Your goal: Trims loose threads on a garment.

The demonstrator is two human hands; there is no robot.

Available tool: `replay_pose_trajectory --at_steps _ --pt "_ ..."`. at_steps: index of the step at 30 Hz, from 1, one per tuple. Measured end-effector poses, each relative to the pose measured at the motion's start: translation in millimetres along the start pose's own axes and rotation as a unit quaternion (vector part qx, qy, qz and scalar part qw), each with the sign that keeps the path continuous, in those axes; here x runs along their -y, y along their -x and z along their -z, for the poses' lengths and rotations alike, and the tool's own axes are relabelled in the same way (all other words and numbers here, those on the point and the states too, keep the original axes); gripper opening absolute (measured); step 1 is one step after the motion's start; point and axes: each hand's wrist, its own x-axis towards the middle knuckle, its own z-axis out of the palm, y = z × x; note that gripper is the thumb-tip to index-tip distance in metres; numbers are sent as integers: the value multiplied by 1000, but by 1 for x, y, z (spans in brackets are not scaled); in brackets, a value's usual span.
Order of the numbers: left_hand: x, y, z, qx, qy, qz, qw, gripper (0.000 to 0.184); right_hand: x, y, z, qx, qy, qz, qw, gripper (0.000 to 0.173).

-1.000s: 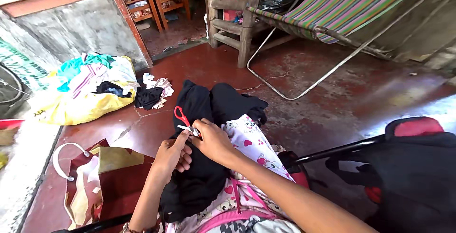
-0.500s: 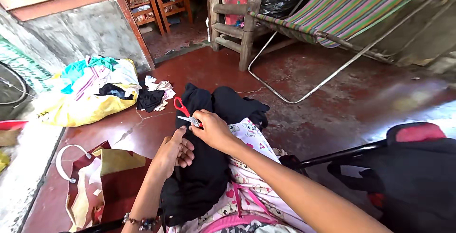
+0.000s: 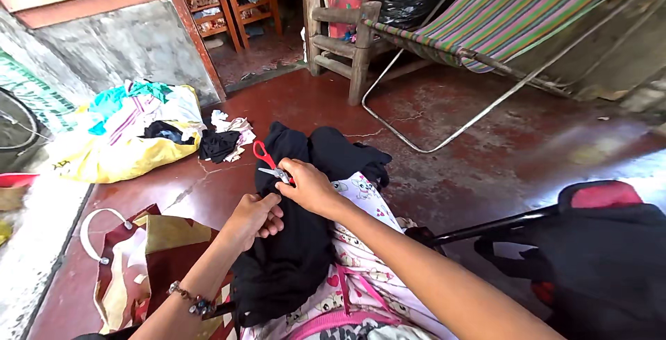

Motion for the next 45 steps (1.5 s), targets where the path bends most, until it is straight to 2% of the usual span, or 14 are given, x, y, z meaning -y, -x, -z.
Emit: replay_pose_trajectory --at_steps 4,9,11,15,20,22,24,25,27,30,36,40,43,45 --pt "17 10 -5 -51 53 -53 996 33 2 5 -7 -29 92 36 995 21" --pt "42 28 -10 -64 131 -108 983 34 -1 13 -20 -81 153 82 982 19" --pt "50 33 -2 -57 90 -134 985 34 -1 15 -21 -90 162 103 977 18" --pt "59 35 30 -67 -99 -178 977 31 -3 11 -23 -57 156 121 979 20" --pt "54 27 31 -105 -73 -203 971 32 -2 5 -19 -63 145 117 980 19" --pt "60 28 25 -169 -83 -297 936 22 -5 7 -19 -79 139 114 980 19" --pt "65 31 17 -240 -111 -428 864 12 -8 7 -19 -80 135 115 981 19" --pt "64 33 13 -245 -119 -481 833 11 -8 7 -20 -82 132 116 981 19" --pt "57 35 7 -198 -162 -527 810 19 -8 7 -20 -81 125 116 982 20" --pt "41 22 3 -146 -279 -470 824 34 -5 8 -14 -61 97 105 988 18" --pt "23 1 13 -117 -387 -378 833 22 -6 9 -9 -55 77 95 991 20" --pt "13 8 21 -113 -471 -333 809 17 -9 5 -10 -35 69 99 992 21" --pt "-4 13 22 -68 -552 -267 787 14 -3 5 -11 -34 81 97 991 21" --pt "-7 11 24 -38 -572 -277 771 15 -2 6 -14 -46 105 103 988 21"
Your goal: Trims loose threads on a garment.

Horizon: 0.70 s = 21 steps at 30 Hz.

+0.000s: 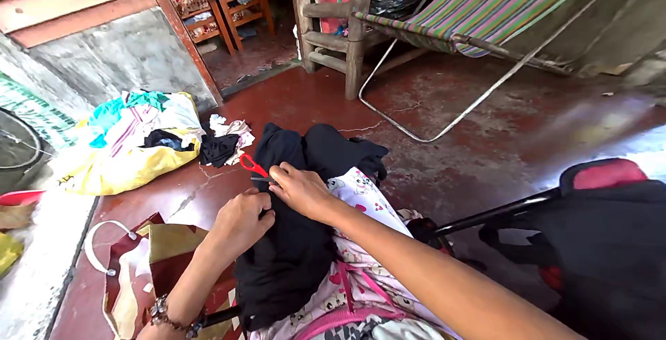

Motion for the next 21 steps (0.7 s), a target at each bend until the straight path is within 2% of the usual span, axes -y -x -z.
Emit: replay_pose_trajectory --at_steps 5,11,21 --pt "2 14 -11 -24 1 -39 999 19 0 4 -13 -43 65 30 997 16" --pt "18 25 -22 -77 76 -87 990 20 4 7 -15 -51 88 58 993 13" --pt "23 35 -33 -80 137 -71 985 22 -3 10 -28 -111 111 111 981 9"
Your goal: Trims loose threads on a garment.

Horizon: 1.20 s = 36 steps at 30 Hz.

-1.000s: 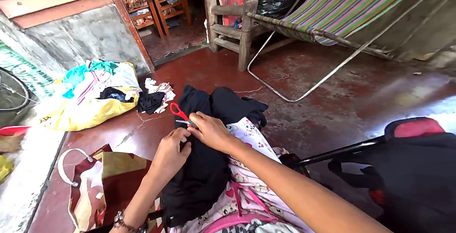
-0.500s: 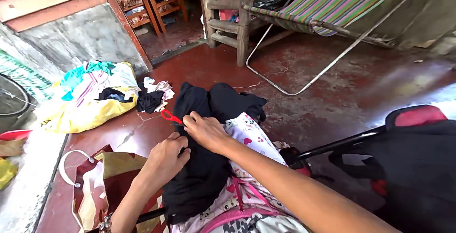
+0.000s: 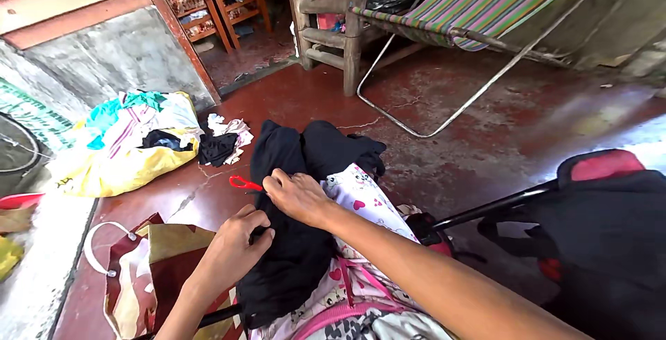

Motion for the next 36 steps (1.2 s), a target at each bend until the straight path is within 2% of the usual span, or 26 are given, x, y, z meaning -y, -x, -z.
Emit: replay_pose_trajectory --at_steps 5,9,12,16,19,22,24,26,28,32,36 --pt "6 -5 -3 -9 10 27 1000 28 2 -3 12 31 -50 -46 997 14" --pt "4 -3 -5 -35 131 10 991 24 0 2 33 62 -170 -121 976 19" --pt "0 9 -5 -45 234 -13 971 19 2 12 46 30 -254 -169 952 21" --pt "-6 26 -3 -54 293 -46 954 15 14 25 62 -15 -300 -190 935 15" --pt "-6 28 -2 -39 262 -64 962 18 23 36 67 1 -322 -195 926 14" --pt "-6 28 -1 -42 129 -54 989 24 30 47 68 30 -348 -208 914 14" --pt "-6 29 2 -30 82 -48 995 29 35 53 70 45 -361 -221 905 16" --pt "-4 32 5 -12 115 -32 993 32 39 58 72 56 -369 -228 899 19" --pt "0 35 8 10 216 -4 976 32 42 63 77 86 -363 -234 898 26" --pt "8 39 9 52 345 13 937 33 47 68 89 163 -279 -214 922 34" --pt "6 40 11 70 373 12 925 32 56 68 93 118 -180 -158 964 26"
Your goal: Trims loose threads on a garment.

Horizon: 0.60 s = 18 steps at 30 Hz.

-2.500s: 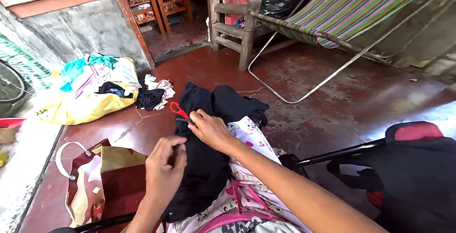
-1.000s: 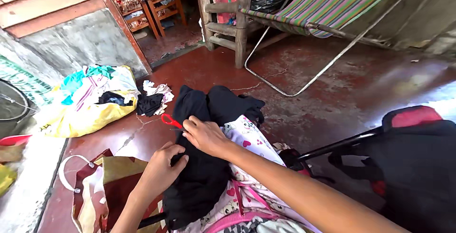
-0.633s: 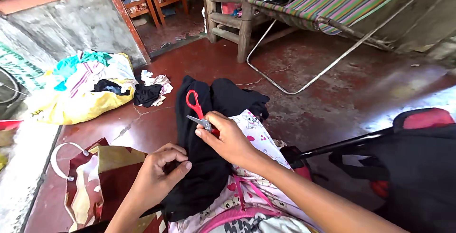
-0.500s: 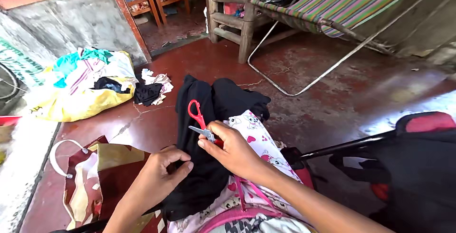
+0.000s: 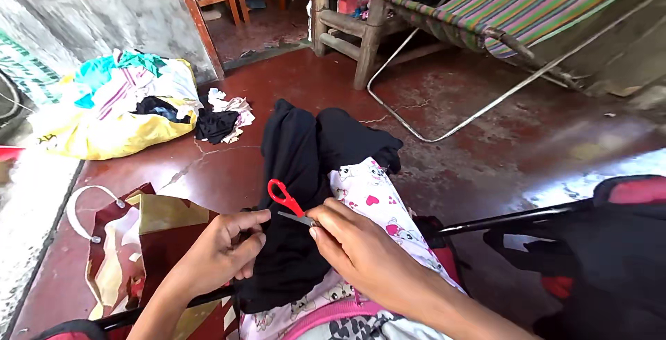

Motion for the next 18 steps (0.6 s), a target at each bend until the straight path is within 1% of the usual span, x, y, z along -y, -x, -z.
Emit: replay_pose_trajectory --at_steps 3,6,9,13,18 --pt "-3 3 -1 5 -8 -7 1000 33 4 -1 -1 -44 63 53 996 22" --pt "-2 7 -2 -8 -14 -26 1000 24 7 -2 0 -56 101 82 990 22" --pt "-3 9 -3 -19 -16 -33 999 21 10 -2 0 -62 117 94 987 23" --pt "-2 10 -5 -29 -18 -49 998 11 14 -4 -1 -58 141 104 983 23" --pt "-1 10 -5 -34 -19 -55 998 10 18 -7 -1 -54 157 111 980 21"
